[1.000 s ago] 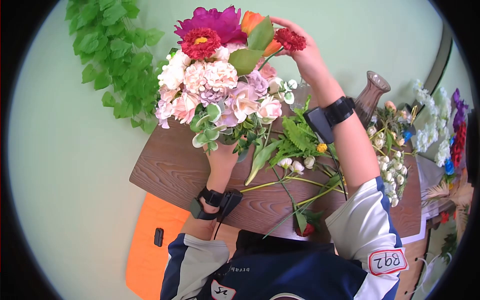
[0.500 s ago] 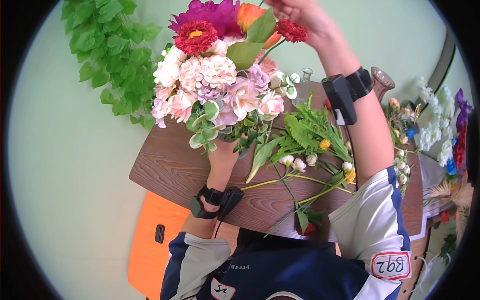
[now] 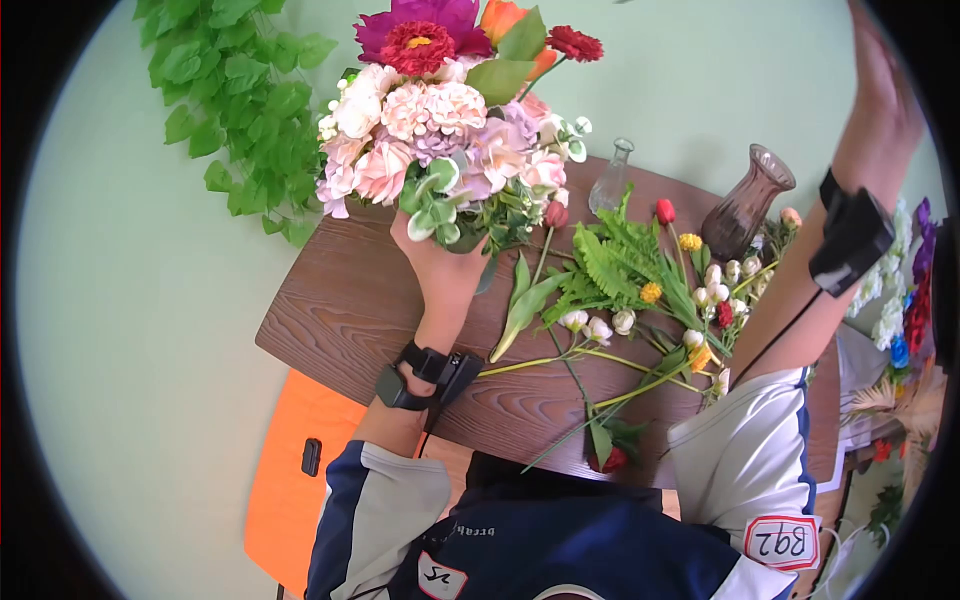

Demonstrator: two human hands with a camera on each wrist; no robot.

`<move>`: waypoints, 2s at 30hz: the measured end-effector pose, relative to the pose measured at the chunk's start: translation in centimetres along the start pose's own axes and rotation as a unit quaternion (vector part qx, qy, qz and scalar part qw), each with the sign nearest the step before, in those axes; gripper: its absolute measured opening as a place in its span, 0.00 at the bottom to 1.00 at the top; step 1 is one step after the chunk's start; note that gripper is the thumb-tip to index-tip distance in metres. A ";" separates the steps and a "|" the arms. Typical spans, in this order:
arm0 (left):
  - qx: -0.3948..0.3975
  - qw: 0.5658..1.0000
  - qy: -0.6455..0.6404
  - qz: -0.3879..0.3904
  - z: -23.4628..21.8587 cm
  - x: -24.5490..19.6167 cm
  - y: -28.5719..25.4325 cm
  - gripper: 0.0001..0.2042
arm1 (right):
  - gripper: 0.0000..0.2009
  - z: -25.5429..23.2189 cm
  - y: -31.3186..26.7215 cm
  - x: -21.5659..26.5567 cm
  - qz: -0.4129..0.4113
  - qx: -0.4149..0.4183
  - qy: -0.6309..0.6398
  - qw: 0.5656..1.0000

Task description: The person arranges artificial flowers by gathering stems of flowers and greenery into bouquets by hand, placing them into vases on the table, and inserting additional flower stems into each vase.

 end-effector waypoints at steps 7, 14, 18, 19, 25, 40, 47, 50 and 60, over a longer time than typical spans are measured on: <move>0.031 0.999 -0.010 -0.026 1.1 0.2 0.7 0.48 | 0.04 5.5 -4.8 -3.2 0.187 -0.161 0.513 0.822; -0.045 0.998 0.010 0.034 -7.0 -6.5 -2.9 0.34 | 0.12 7.5 -9.0 -4.2 0.161 0.005 0.432 0.887; 0.104 0.979 -0.024 0.172 -8.3 -14.2 -1.4 0.24 | 0.15 9.9 -14.1 -7.7 0.168 -0.071 0.469 0.864; 0.129 0.969 -0.101 0.187 -6.8 -14.2 -1.5 0.25 | 0.15 10.3 -15.4 -8.5 0.155 -0.091 0.479 0.859; 0.396 0.882 -0.237 -0.093 -1.2 -11.4 -4.8 0.12 | 0.16 10.1 -20.7 -10.8 0.142 -0.169 0.478 0.850; 0.130 0.984 0.026 0.121 -6.3 -15.1 1.3 0.04 | 0.08 4.9 -23.3 -10.3 0.304 -0.103 -0.190 0.928; 0.045 0.927 0.258 0.269 -7.0 -19.2 6.8 0.18 | 0.10 0.3 -16.9 -12.0 0.165 -0.118 -0.262 0.943; 0.152 0.902 0.295 0.275 -3.9 -18.3 8.0 0.24 | 0.09 1.0 -16.7 -14.7 0.213 -0.083 -0.204 0.952; 0.176 0.928 0.193 0.264 -3.5 -16.3 7.5 0.19 | 0.07 5.4 -18.6 -21.0 0.360 0.051 -0.244 0.899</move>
Point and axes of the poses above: each hand's wrist, its own y-axis towards the middle knuckle, its own z-axis out of the palm, x = y × z, the point moved 9 cm from there along y, towards the middle knuckle, and after that the axes turned 12 degrees about x, right-handed, at the moved point
